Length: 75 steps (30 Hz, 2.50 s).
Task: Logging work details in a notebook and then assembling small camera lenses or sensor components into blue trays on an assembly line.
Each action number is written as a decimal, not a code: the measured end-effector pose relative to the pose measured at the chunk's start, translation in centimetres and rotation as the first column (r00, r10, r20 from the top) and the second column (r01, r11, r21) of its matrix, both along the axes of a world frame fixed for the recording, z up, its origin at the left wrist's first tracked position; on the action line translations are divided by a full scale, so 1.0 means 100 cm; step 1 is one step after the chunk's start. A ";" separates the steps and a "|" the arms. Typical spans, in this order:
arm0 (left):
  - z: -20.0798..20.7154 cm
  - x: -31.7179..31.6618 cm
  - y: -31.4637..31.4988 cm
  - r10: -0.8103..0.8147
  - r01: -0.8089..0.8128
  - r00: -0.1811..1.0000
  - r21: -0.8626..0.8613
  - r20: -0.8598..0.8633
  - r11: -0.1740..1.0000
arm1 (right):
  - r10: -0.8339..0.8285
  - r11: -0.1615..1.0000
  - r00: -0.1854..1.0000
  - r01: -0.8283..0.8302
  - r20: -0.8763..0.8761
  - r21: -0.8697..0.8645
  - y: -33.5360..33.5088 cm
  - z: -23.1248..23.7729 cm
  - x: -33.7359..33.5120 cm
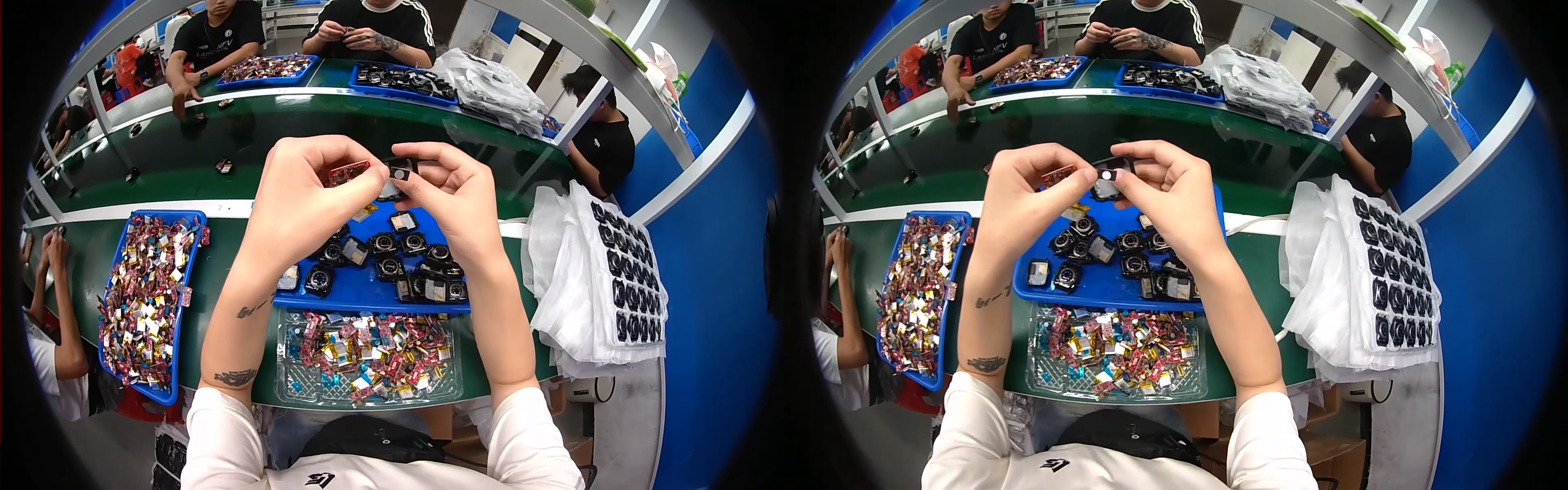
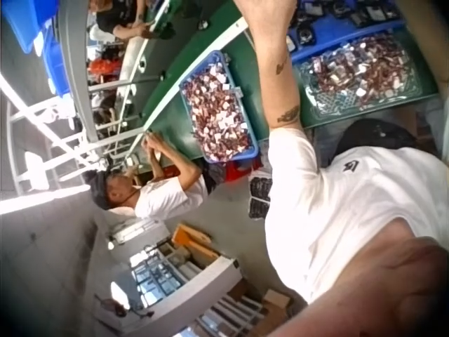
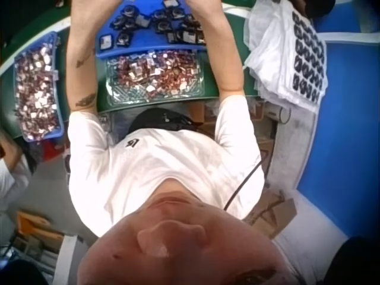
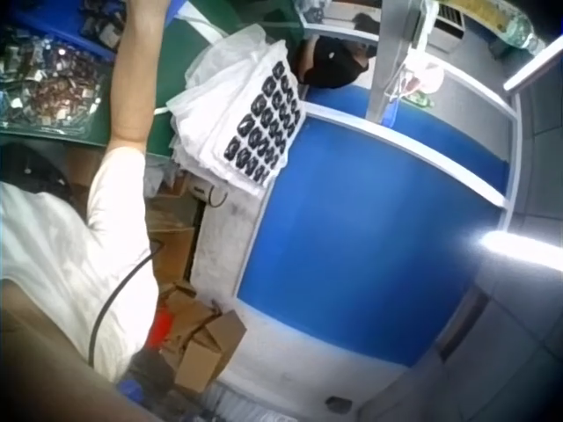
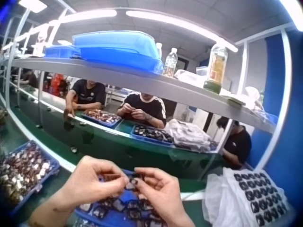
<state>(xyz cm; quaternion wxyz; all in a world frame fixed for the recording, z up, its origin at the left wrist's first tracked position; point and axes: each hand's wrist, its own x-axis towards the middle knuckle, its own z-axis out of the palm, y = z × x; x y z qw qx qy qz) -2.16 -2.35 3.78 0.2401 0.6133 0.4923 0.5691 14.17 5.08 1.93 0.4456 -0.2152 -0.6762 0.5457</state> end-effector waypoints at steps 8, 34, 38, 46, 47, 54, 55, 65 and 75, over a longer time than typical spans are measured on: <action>-0.007 0.012 0.007 0.122 -0.124 0.992 0.072 0.029 0.990 | -0.047 0.998 0.996 0.050 -0.075 0.036 -0.016 0.008 0.001; -0.011 0.022 0.009 0.022 -0.038 0.979 0.074 0.202 0.997 | -0.273 0.905 0.945 0.316 -0.179 0.285 -0.013 -0.004 -0.001; -0.008 0.019 0.007 0.088 -0.094 0.994 0.097 0.071 0.991 | -0.230 0.948 0.951 0.267 -0.208 0.173 -0.009 0.000 0.003; -0.008 0.020 0.004 0.159 -0.146 0.984 0.140 -0.081 0.979 | -0.096 0.991 0.976 0.113 -0.197 0.078 -0.003 0.000 0.008; -0.008 0.020 0.004 0.158 -0.145 0.984 0.140 -0.081 0.979 | -0.097 0.991 0.973 0.114 -0.207 0.072 -0.003 0.000 0.007; -0.006 0.017 0.004 -0.172 0.179 0.952 -0.003 0.251 0.984 | -0.134 0.983 0.955 0.162 -0.264 0.089 -0.008 0.003 0.008; -0.005 0.016 0.004 -0.183 0.201 0.948 -0.043 0.261 0.979 | -0.134 0.983 0.955 0.162 -0.264 0.089 -0.009 0.003 0.009; -0.012 0.020 0.014 -0.118 0.131 0.949 -0.023 0.291 0.991 | -0.163 0.962 0.961 0.205 -0.225 0.179 -0.012 0.005 0.009; -0.019 0.019 0.022 -0.148 0.135 0.965 0.075 0.218 0.988 | -0.131 0.970 0.972 0.166 -0.193 0.179 -0.011 0.010 0.013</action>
